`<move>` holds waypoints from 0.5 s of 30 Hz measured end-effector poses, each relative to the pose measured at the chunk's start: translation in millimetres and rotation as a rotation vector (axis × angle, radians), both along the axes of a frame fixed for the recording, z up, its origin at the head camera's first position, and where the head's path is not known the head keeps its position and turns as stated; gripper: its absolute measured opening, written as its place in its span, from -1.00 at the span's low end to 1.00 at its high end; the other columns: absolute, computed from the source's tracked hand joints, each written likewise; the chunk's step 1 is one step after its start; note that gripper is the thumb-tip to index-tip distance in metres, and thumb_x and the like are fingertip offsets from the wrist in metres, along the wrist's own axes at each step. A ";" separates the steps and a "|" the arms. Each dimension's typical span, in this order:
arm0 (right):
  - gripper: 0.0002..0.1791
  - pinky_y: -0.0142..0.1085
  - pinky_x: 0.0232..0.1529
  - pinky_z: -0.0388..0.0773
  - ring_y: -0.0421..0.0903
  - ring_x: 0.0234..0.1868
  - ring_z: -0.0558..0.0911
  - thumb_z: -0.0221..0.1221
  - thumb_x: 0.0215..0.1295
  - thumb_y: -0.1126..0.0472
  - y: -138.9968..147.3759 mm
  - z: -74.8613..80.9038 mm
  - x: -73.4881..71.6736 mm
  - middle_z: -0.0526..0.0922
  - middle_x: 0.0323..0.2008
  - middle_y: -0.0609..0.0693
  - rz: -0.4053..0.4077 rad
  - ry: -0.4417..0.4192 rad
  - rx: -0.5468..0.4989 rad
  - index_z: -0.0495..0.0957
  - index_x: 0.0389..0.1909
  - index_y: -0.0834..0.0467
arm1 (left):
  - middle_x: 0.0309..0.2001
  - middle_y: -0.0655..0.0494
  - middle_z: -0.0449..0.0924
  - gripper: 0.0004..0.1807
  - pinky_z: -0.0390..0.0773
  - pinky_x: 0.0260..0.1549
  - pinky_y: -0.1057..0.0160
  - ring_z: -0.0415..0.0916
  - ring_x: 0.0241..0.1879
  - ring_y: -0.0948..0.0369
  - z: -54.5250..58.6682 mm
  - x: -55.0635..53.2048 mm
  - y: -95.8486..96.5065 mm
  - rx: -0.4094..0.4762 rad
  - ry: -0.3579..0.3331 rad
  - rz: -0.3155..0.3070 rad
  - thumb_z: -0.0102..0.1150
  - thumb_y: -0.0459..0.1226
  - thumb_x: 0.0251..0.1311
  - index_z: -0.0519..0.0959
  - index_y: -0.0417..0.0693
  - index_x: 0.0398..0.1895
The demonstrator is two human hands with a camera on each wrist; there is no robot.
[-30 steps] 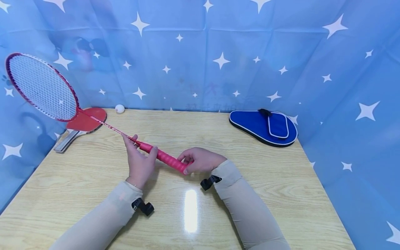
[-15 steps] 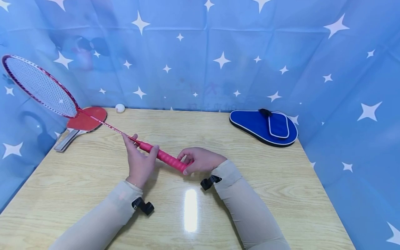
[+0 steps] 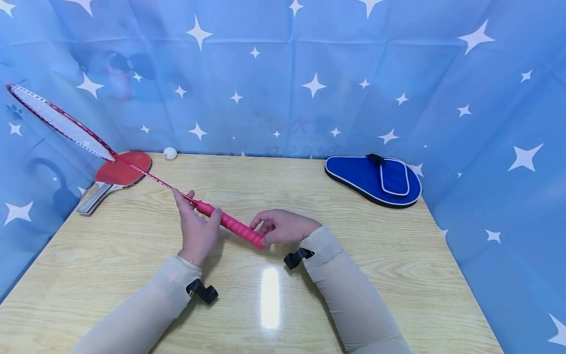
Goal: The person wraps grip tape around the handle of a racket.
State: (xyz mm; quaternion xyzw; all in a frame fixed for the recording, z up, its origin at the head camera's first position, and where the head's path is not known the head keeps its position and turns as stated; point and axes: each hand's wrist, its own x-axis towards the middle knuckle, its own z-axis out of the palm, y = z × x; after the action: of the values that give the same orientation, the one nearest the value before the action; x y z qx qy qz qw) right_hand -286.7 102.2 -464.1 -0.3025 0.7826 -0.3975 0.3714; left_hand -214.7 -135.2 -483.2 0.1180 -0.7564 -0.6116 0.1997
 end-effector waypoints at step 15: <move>-0.51 -0.15 -0.12 0.66 0.04 -0.14 0.68 0.39 0.24 0.31 0.6 -1.4 -2.5 0.76 -0.13 0.02 -0.015 0.006 0.005 0.59 0.18 -0.04 | 0.65 0.02 0.01 0.35 0.40 0.46 0.07 0.06 0.61 -0.04 -0.6 -0.6 -0.4 0.012 -0.006 0.003 0.39 -0.25 0.28 -0.56 0.17 0.71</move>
State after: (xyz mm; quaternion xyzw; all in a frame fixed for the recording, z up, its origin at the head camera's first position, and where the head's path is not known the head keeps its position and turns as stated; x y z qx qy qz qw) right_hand -289.2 102.8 -465.4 -0.2970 0.7869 -0.3977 0.3667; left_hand -215.3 -135.6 -483.8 0.1220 -0.7530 -0.6156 0.1977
